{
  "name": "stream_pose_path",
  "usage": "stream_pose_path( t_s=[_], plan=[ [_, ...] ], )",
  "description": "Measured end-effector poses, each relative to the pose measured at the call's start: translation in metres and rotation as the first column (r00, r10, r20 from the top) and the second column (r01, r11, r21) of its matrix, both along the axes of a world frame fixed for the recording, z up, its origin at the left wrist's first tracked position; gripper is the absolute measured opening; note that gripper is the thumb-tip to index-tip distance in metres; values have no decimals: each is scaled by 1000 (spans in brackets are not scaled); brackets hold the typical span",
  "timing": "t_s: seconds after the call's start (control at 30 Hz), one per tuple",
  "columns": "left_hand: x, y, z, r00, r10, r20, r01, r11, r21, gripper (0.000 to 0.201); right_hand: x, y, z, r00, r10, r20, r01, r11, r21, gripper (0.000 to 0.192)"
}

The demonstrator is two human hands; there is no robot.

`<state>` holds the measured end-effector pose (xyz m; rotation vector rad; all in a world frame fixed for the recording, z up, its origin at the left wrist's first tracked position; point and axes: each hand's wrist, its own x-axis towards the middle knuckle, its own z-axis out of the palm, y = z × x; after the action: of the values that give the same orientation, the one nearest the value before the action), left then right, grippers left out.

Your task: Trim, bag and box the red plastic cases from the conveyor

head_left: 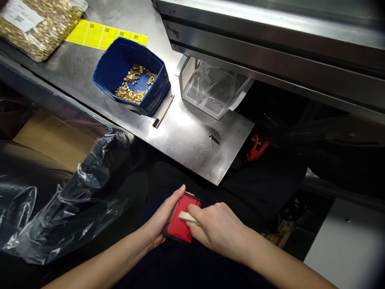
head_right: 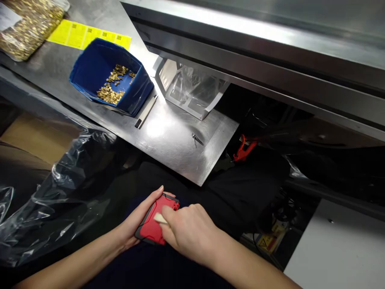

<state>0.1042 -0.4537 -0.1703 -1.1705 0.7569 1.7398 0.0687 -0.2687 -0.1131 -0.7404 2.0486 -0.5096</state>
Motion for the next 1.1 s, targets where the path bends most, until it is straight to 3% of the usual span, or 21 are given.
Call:
stream_pose_path(
  t_s=[0.33, 0.5, 0.67, 0.8, 0.93, 1.03, 1.1],
  plan=[
    [0, -2, -1, 997, -52, -50, 50, 997, -52, 53, 4, 7, -2, 998, -68, 12, 67, 997, 37, 19],
    [-2, -1, 3, 992, -76, -101, 72, 996, -49, 49, 6, 8, 1, 999, -24, 49, 25, 999, -21, 21],
    [-1, -3, 6, 991, -73, -110, 67, 996, -58, 50, 5, 8, 3, 996, -53, 75, 53, 999, 7, 17],
    [2, -4, 6, 995, -67, -73, 62, 995, -75, 52, 6, 5, 3, 997, -65, 33, 64, 997, 42, 27],
    [2, -3, 7, 997, -49, -58, 44, 996, -79, 53, 7, 0, 8, 999, -3, 45, 1, 999, 42, 20],
    [1, -3, 11, 999, -11, -34, 9, 998, -65, 52, -5, -1, 10, 1000, 16, -24, -16, 1000, 24, 21],
    [0, -6, 14, 998, 52, -34, -53, 998, -31, 51, -25, -3, 4, 993, -87, -83, 85, 996, -23, 28]
  ],
)
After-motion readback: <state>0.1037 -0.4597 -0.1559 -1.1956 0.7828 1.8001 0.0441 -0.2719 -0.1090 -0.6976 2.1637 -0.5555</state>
